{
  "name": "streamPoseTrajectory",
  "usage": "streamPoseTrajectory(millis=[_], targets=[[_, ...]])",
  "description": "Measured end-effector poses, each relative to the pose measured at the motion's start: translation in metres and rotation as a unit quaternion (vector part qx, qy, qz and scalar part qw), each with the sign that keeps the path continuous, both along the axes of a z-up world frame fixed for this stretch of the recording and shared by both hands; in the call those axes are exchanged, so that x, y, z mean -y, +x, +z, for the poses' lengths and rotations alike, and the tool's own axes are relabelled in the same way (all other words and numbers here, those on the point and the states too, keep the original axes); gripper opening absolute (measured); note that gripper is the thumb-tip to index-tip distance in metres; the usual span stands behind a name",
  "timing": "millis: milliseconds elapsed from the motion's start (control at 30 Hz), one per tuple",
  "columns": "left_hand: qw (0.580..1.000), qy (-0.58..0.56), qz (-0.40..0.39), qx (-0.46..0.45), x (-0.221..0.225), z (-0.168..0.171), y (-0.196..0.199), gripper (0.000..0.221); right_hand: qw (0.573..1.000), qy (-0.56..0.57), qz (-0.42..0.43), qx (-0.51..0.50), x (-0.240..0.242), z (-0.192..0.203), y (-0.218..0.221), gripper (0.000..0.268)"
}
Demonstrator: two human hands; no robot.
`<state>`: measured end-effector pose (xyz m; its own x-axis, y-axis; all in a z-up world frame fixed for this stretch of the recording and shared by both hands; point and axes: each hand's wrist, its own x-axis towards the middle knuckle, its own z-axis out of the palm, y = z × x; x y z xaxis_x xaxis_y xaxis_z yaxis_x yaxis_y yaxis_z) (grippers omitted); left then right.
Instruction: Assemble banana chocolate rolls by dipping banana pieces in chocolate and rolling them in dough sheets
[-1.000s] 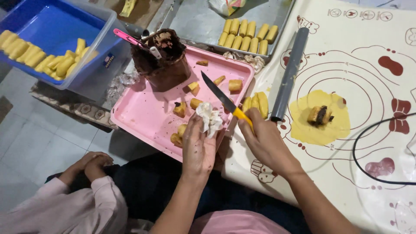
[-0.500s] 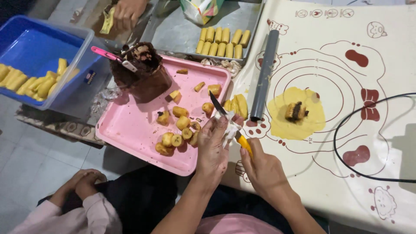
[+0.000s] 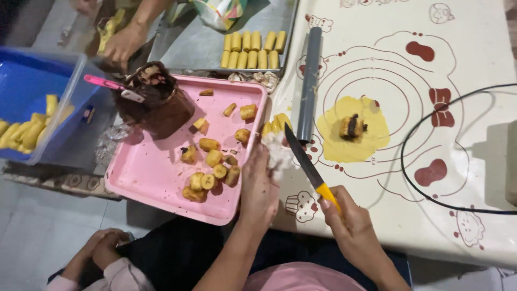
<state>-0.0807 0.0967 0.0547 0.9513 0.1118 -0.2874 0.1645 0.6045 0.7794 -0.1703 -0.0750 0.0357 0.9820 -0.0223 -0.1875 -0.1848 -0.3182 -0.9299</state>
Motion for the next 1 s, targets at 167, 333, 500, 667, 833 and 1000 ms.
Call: streamPoseTrajectory(millis=[167, 333, 500, 667, 833, 1000], targets=[[0.983, -0.128, -0.131, 0.019, 0.017, -0.007, -0.040, 0.031, 0.990, 0.141, 0.015, -0.016, -0.011, 0.015, 0.011, 0.028], [0.983, -0.131, -0.126, 0.027, 0.010, -0.010, -0.042, 0.040, 0.955, 0.293, 0.004, -0.047, -0.008, 0.003, 0.003, 0.018], [0.983, -0.081, -0.164, 0.013, 0.019, -0.020, -0.047, 0.044, 0.982, 0.187, -0.018, -0.018, 0.005, 0.015, 0.003, 0.024], [0.989, -0.027, -0.146, -0.005, 0.028, -0.031, -0.047, 0.021, 0.995, 0.087, 0.013, 0.040, 0.004, 0.012, 0.005, 0.019], [0.992, 0.009, -0.122, 0.025, 0.028, -0.030, -0.044, 0.021, 0.997, 0.044, 0.028, 0.056, 0.005, 0.015, 0.004, 0.019], [0.992, -0.022, -0.093, 0.088, 0.024, -0.016, -0.034, 0.015, 0.994, -0.068, 0.068, 0.061, 0.006, 0.011, -0.003, 0.019]])
